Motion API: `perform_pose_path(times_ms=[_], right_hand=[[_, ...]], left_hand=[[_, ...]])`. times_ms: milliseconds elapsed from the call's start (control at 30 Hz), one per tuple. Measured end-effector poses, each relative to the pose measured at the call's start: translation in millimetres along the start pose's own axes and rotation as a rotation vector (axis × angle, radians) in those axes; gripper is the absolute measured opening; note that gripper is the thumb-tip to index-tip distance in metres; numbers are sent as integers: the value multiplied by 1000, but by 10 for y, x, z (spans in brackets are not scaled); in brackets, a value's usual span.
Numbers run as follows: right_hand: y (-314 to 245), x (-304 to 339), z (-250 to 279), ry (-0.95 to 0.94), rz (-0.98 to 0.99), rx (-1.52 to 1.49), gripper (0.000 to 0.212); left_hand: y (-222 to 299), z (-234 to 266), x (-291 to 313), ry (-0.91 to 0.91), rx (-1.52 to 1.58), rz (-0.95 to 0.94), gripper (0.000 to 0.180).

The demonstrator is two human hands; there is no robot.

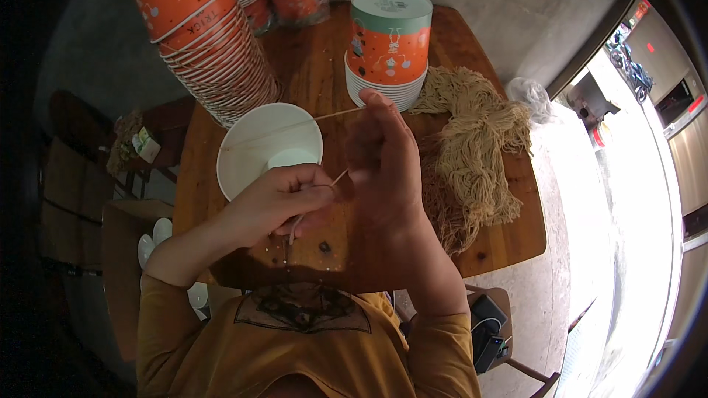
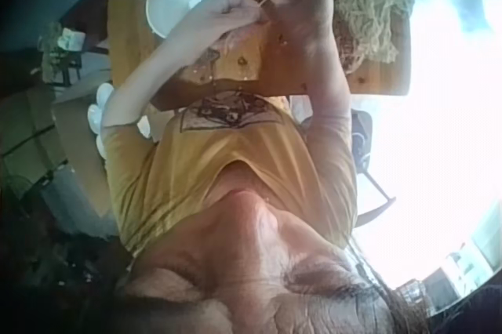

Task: Attaching thin strings to paper buckets to serve as handles.

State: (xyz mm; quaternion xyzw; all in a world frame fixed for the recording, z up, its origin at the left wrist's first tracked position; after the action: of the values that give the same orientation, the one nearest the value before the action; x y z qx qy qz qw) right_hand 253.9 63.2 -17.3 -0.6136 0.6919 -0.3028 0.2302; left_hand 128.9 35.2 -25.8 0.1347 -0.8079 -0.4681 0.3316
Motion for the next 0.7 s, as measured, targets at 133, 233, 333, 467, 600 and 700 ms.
perform_pose_path(times_ms=[133,233,333,467,600,700], right_hand=[[6,-143,300,72,15,160,7],[-10,-248,655,63,59,413,8],[-251,-77,499,311,654,1719,18],[65,112,318,17,162,890,21],[174,257,168,-48,55,822,22],[155,258,194,-52,105,845,22]], left_hand=[[143,219,93,131,-316,-152,17],[309,309,62,185,-590,-408,15],[476,235,76,234,-892,-646,13],[558,21,62,257,-1169,-832,12],[540,-48,16,203,-1239,-852,14],[530,-79,15,208,-1259,-879,17]])
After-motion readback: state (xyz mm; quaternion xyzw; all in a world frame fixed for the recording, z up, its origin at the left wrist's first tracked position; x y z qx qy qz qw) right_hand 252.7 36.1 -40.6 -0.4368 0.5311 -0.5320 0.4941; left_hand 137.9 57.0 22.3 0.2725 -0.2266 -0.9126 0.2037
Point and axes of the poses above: each hand's wrist, its own x-axis away from the middle knuckle, its own z-axis out of the back of the hand, y = z × x, the point moved 9 cm from there along -x, towards the middle knuckle, and after that the axes turned 13 degrees about x, right-handed, at the moved point
